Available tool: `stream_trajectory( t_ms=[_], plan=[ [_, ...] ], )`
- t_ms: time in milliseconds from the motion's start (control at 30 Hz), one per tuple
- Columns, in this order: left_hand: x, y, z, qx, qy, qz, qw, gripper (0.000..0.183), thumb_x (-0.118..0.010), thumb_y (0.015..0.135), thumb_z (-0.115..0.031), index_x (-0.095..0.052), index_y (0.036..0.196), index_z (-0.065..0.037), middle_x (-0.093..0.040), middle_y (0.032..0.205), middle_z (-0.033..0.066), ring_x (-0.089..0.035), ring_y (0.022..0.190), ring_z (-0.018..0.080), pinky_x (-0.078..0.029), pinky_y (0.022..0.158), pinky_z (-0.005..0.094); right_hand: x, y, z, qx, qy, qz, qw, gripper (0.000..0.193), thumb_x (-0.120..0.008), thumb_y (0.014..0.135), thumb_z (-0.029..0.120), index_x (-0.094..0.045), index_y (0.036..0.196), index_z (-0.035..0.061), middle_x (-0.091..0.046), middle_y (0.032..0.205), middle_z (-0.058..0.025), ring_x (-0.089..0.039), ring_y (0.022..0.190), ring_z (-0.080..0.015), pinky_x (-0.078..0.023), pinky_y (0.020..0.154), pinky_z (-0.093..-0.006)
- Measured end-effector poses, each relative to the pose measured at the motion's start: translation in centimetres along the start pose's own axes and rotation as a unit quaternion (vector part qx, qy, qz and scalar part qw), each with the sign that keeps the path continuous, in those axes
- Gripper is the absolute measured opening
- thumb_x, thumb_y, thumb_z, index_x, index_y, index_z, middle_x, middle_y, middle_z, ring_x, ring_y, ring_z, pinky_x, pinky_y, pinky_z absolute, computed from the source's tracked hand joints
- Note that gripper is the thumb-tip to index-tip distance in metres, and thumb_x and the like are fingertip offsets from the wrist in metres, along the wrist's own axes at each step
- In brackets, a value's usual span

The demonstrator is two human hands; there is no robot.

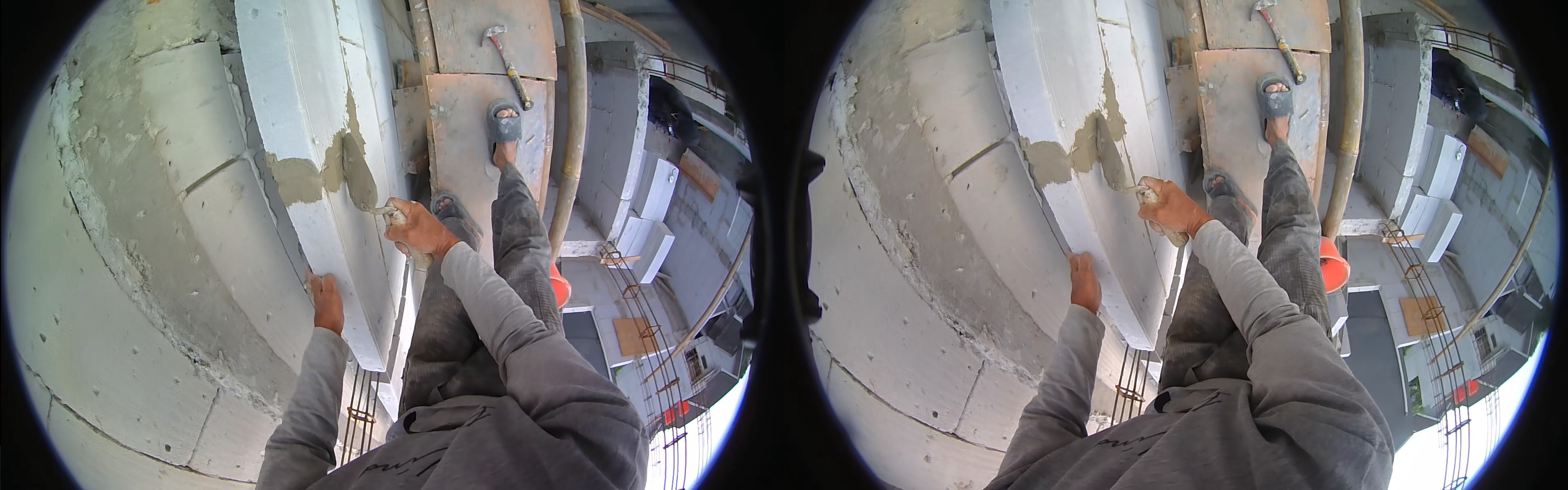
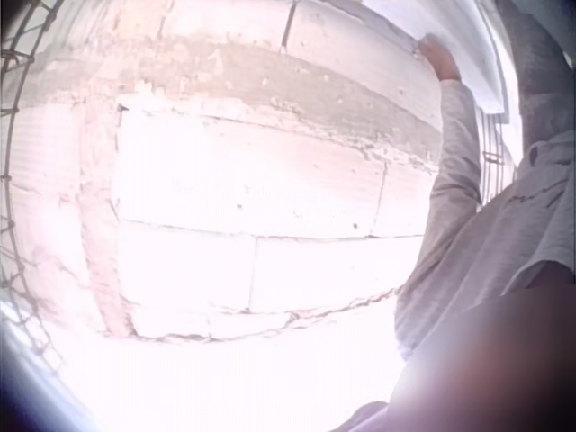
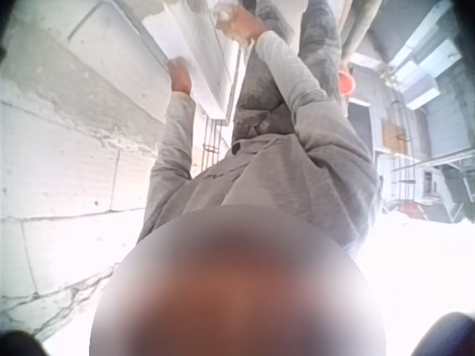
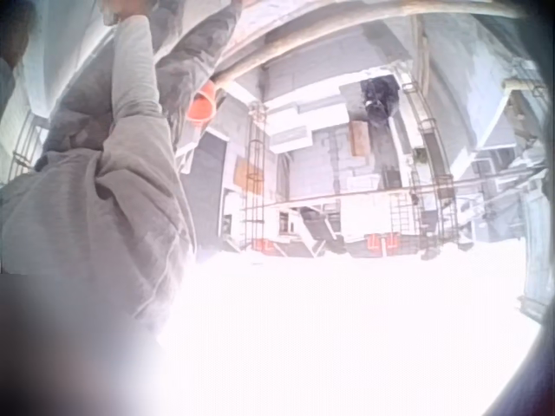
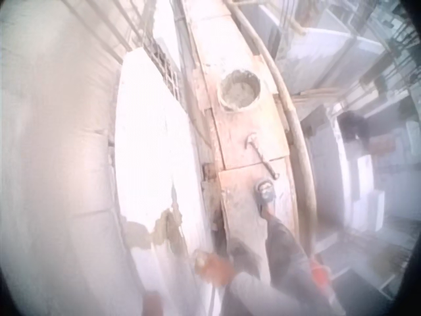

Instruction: The person places a large white rectangular tile onto a wall, taps it into position with a hammer, and then uses a trowel to apply and smooth cement into the gaps between tiles. The person continues to apply cement to the joints and smooths the surface.

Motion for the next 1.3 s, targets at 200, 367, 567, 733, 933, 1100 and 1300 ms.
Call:
stream_trajectory(
  t_ms=[200, 367, 567, 733, 933, 1100, 1300],
  plan=[
    [0.1, 1.5, 1.9, -0.011, 0.02, 0.019, 1.0, 0.07, -0.041, 0.093, -0.019, -0.01, 0.15, 0.006, -0.028, 0.151, 0.0206, -0.031, 0.135, 0.0302, -0.022, 0.114, 0.0344, -3.1, -3.1, 2.5, 0.032, -0.018, 0.018, 0.999, 0.021, -0.062, 0.079, 0.003, -0.055, 0.1, 0.0038, -0.053, 0.066, -0.0029, -0.051, 0.05, -0.0122, -0.043, 0.045, -0.0292],
    [0.4, 1.3, 1.4, -0.008, 0.049, 0.021, 0.999, 0.07, -0.044, 0.091, -0.023, -0.018, 0.146, 0.012, -0.033, 0.148, 0.0219, -0.032, 0.134, 0.0297, -0.022, 0.113, 0.0338, -3.5, -4.0, 3.7, 0.106, -0.159, -0.06, 0.98, 0.019, -0.063, 0.079, 0.004, -0.052, 0.095, 0.0038, -0.053, 0.065, -0.0066, -0.053, 0.053, -0.0149, -0.045, 0.05, -0.0315],
    [0.0, 1.4, 2.1, -0.025, 0.057, 0.014, 0.998, 0.068, -0.043, 0.092, -0.021, -0.017, 0.149, 0.007, -0.025, 0.153, 0.0208, -0.026, 0.138, 0.0304, -0.02, 0.115, 0.0349, -6.6, -2.8, 2.0, 0.112, -0.345, -0.148, 0.92, 0.033, -0.06, 0.079, 0.007, -0.045, 0.107, -0.0016, -0.062, 0.077, -0.0258, -0.061, 0.074, -0.044, -0.049, 0.07, -0.0484],
    [0.0, 2.1, 3.3, 0.001, 0.045, 0.009, 0.999, 0.069, -0.043, 0.093, -0.021, -0.013, 0.15, 0.005, -0.022, 0.155, 0.0208, -0.023, 0.141, 0.0307, -0.018, 0.116, 0.0351, -7.2, -6.6, 0.7, 0.039, -0.457, -0.118, 0.881, 0.035, -0.056, 0.081, 0.007, -0.042, 0.111, -0.0036, -0.061, 0.089, -0.0319, -0.061, 0.085, -0.0491, -0.048, 0.078, -0.0533],
    [0.2, 1.7, 1.7, 0.024, 0.048, -0.006, 0.999, 0.071, -0.042, 0.092, -0.02, -0.01, 0.15, 0.008, -0.026, 0.151, 0.0211, -0.027, 0.137, 0.0292, -0.02, 0.115, 0.0333, -6.5, -3.2, 1.5, 0.122, -0.44, -0.224, 0.861, 0.027, -0.055, 0.082, 0.005, -0.043, 0.104, -0.0011, -0.06, 0.1, -0.0307, -0.062, 0.085, -0.048, -0.049, 0.078, -0.0531],
    [0.0, 0.6, -0.2, -0.003, 0.044, 0.05, 0.998, 0.069, -0.04, 0.094, -0.021, -0.01, 0.151, 0.005, -0.025, 0.152, 0.0218, -0.028, 0.137, 0.0312, -0.02, 0.115, 0.0345, -1.4, 4.6, -0.4, -0.018, -0.481, -0.177, 0.859, 0.028, -0.055, 0.081, 0.001, -0.045, 0.106, -0.0035, -0.061, 0.103, -0.0293, -0.063, 0.093, -0.0464, -0.051, 0.081, -0.0507],
    [0.1, 0.4, -0.4, 0.057, 0.036, 0.012, 0.998, 0.07, -0.04, 0.095, -0.023, -0.009, 0.15, 0.009, -0.024, 0.152, 0.0225, -0.027, 0.138, 0.0316, -0.019, 0.116, 0.0346, 3.4, 4.0, -2.7, -0.151, -0.475, -0.082, 0.863, 0.043, -0.056, 0.079, 0.002, -0.05, 0.121, -0.0069, -0.062, 0.11, -0.0302, -0.062, 0.107, -0.0426, -0.051, 0.09, -0.0444]
  ],
)
Point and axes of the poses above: each hand's wrist, its own y-axis towards the middle knuckle, its own x-axis out of the back of the hand, z = x × y, the point moved 2 cm from there along y, towards the middle knuckle
